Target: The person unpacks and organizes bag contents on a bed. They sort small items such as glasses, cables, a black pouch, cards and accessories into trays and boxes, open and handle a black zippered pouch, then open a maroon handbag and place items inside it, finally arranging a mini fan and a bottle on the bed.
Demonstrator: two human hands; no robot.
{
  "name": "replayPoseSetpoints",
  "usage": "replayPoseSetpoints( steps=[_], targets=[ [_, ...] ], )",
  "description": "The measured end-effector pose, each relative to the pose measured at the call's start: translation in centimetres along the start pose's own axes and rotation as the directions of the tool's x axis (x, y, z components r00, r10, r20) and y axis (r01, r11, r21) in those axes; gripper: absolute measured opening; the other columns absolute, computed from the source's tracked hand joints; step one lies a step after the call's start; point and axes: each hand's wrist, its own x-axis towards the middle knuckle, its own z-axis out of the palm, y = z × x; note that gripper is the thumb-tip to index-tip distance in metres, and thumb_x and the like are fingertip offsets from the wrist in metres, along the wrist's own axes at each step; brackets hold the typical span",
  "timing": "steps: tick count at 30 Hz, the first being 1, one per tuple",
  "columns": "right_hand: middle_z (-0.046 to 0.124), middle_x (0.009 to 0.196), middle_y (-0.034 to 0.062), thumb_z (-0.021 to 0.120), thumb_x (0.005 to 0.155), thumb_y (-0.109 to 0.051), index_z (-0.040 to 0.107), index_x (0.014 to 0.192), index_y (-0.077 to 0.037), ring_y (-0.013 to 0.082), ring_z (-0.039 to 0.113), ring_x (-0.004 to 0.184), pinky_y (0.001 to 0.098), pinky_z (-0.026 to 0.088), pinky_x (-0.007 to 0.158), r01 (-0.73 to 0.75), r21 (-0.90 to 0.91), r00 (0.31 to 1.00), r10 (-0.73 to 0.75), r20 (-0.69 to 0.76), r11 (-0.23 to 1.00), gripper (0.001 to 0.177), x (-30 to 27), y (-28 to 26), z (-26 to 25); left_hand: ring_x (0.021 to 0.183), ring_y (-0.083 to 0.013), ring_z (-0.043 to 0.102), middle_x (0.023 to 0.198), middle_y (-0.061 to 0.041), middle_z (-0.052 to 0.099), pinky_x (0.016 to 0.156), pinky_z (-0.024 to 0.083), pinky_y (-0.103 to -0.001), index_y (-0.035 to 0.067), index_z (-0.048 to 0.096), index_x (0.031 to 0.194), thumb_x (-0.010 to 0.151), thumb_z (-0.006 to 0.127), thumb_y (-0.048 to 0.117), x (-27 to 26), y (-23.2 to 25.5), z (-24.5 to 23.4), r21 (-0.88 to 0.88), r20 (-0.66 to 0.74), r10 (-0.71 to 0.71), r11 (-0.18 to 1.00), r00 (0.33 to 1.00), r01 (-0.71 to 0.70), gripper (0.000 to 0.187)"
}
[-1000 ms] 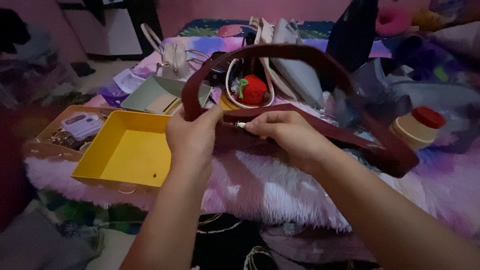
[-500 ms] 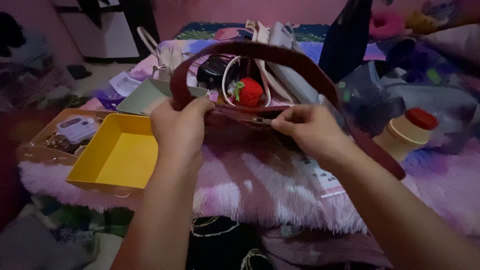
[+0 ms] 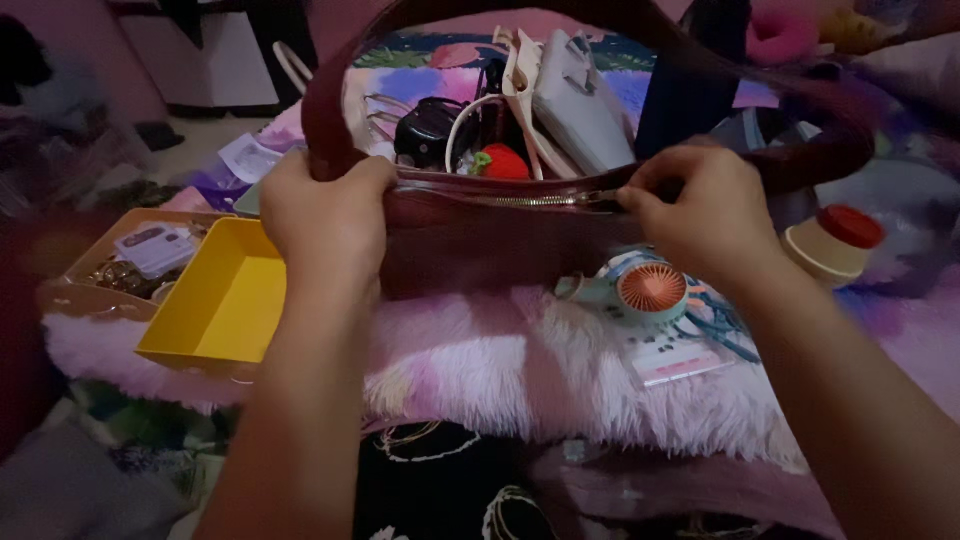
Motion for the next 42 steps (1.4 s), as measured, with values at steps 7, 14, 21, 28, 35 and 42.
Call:
replayPoseSetpoints(
  steps=[7, 14, 21, 28, 35, 42],
  targets=[
    [0.067, 0.106, 0.0137, 0.09, 0.081, -0.023, 0.081, 0.086, -0.013, 0.0359, 0.061, 0.105, 0.0501, 0.047, 0.085, 0.268, -0.324, 0.88, -0.367, -0.3, 0.908, 0.014, 0.4, 1.9, 0.5, 0.075, -0.0228, 0.075, 0.082, -0.01, 0.077, 0.072, 0.057, -0.035, 0.003, 0.074, 0.09, 0.072, 0.078, 0.016, 0.1, -0.1, 0.1, 0.153, 0.021, 0.133, 0.979, 0.991, -0.134, 0.022],
    [0.064, 0.107, 0.0149, 0.086, 0.088, -0.014, 0.081, 0.093, -0.013, 0.0354, 0.059, 0.106, 0.0504, 0.046, 0.091, 0.269, -0.342, 0.844, -0.392, -0.366, 0.9, 0.007, 1.1, 5.6, 0.3, 0.078, -0.0273, 0.074, 0.084, -0.013, 0.075, 0.076, 0.055, -0.039, 0.0, 0.073, 0.09, 0.072, 0.082, 0.016, 0.6, -1.8, -0.3, 0.259, 0.004, 0.252, 0.934, 0.968, -0.245, 0.026],
    [0.057, 0.115, 0.0235, 0.086, 0.083, -0.008, 0.08, 0.092, -0.008, 0.0434, 0.056, 0.106, 0.0499, 0.049, 0.089, 0.247, -0.323, 0.858, -0.361, -0.365, 0.914, 0.011, 1.1, 7.0, -0.5, 0.076, -0.0262, 0.075, 0.082, -0.012, 0.076, 0.073, 0.056, -0.038, 0.002, 0.075, 0.09, 0.069, 0.082, 0.014, 0.6, -4.4, -0.3, 0.258, 0.016, 0.144, 0.956, 0.989, -0.143, 0.025],
    [0.063, 0.107, 0.0224, 0.089, 0.09, -0.02, 0.078, 0.096, -0.004, 0.0373, 0.063, 0.095, 0.0478, 0.051, 0.082, 0.071, -0.321, 0.974, -0.135, -0.181, 0.944, 0.02, 1.9, 8.3, -3.2, 0.077, -0.0279, 0.074, 0.084, -0.013, 0.075, 0.074, 0.055, -0.04, 0.002, 0.075, 0.091, 0.074, 0.089, 0.025, 1.3, -5.7, -0.8, 0.361, 0.028, 0.118, 0.925, 0.993, -0.12, 0.032],
    [0.071, 0.122, 0.0179, 0.09, 0.075, -0.037, 0.067, 0.125, -0.008, 0.0308, 0.071, 0.104, 0.042, 0.055, 0.089, 0.166, -0.053, 0.985, -0.163, 0.057, 0.985, 0.062, 2.9, 6.6, -3.8, 0.084, -0.0193, 0.072, 0.095, -0.009, 0.077, 0.079, 0.056, -0.032, 0.0, 0.07, 0.1, 0.081, 0.088, 0.032, 0.0, -4.5, 0.1, 0.071, 0.036, 0.086, 0.994, 0.996, -0.088, 0.041],
    [0.071, 0.12, 0.0041, 0.087, 0.068, -0.049, 0.074, 0.124, -0.025, 0.0277, 0.063, 0.118, 0.0576, 0.031, 0.104, 0.403, -0.385, 0.911, -0.321, 0.26, 0.83, 0.063, 2.6, 4.8, -0.4, 0.094, -0.018, 0.07, 0.104, -0.009, 0.073, 0.083, 0.056, -0.031, -0.002, 0.059, 0.114, 0.071, 0.099, 0.028, -0.8, -5.3, 0.6, 0.037, 0.075, 0.183, 0.982, 0.98, -0.186, 0.066]
  ],
)
